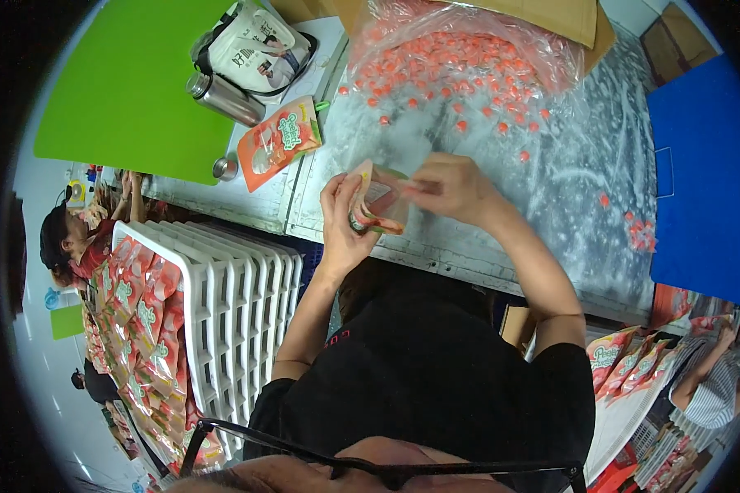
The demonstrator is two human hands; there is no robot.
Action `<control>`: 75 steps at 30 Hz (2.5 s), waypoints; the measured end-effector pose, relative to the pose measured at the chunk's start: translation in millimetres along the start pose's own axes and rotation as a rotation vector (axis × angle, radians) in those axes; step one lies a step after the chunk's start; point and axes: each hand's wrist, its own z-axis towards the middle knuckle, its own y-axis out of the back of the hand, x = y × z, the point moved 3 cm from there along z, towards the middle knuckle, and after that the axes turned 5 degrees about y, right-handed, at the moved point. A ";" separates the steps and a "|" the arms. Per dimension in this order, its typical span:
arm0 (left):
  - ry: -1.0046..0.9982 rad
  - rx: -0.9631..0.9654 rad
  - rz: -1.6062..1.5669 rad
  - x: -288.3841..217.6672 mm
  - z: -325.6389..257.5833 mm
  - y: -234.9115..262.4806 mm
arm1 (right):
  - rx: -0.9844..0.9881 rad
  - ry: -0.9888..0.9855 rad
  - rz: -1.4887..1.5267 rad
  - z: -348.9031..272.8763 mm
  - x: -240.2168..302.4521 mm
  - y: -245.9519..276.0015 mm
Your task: Filling plastic bags with small pink snack items and stacking the finished bags onto white trays.
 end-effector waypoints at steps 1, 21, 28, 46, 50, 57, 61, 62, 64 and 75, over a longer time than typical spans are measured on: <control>-0.029 0.015 0.051 -0.9 1.0 -2.6 | 0.107 0.128 -0.036 9.3 13.6 1.4; 0.098 -0.114 -0.177 -6.0 12.3 -25.0 | -0.424 -0.051 0.496 21.4 -10.8 -28.6; 0.130 -0.155 -0.159 2.3 8.2 -5.3 | -0.301 -0.190 -0.775 41.3 -185.9 -32.0; 0.194 -0.088 -0.295 23.6 0.3 -6.1 | -0.368 -0.523 0.545 -52.1 -175.7 -15.8; 0.203 -0.088 -0.310 24.1 -4.9 -3.9 | -0.288 -0.469 0.416 -64.5 -170.1 -17.6; 0.194 -0.064 -0.233 18.2 -5.5 0.7 | -0.232 -0.469 0.336 -83.3 -141.0 -23.5; 0.194 -0.071 -0.241 16.7 -3.1 0.4 | -0.334 -0.456 0.545 -92.0 -138.0 -35.1; 0.197 -0.073 -0.245 16.3 -2.9 1.0 | -0.332 -0.457 0.547 -92.2 -140.7 -35.8; 0.202 -0.070 -0.278 21.0 -3.0 0.0 | -0.460 -0.381 0.395 -87.7 -143.4 -28.7; 0.243 -0.086 -0.355 30.7 -6.7 3.3 | 0.115 -0.124 -0.599 -21.3 -108.2 -94.0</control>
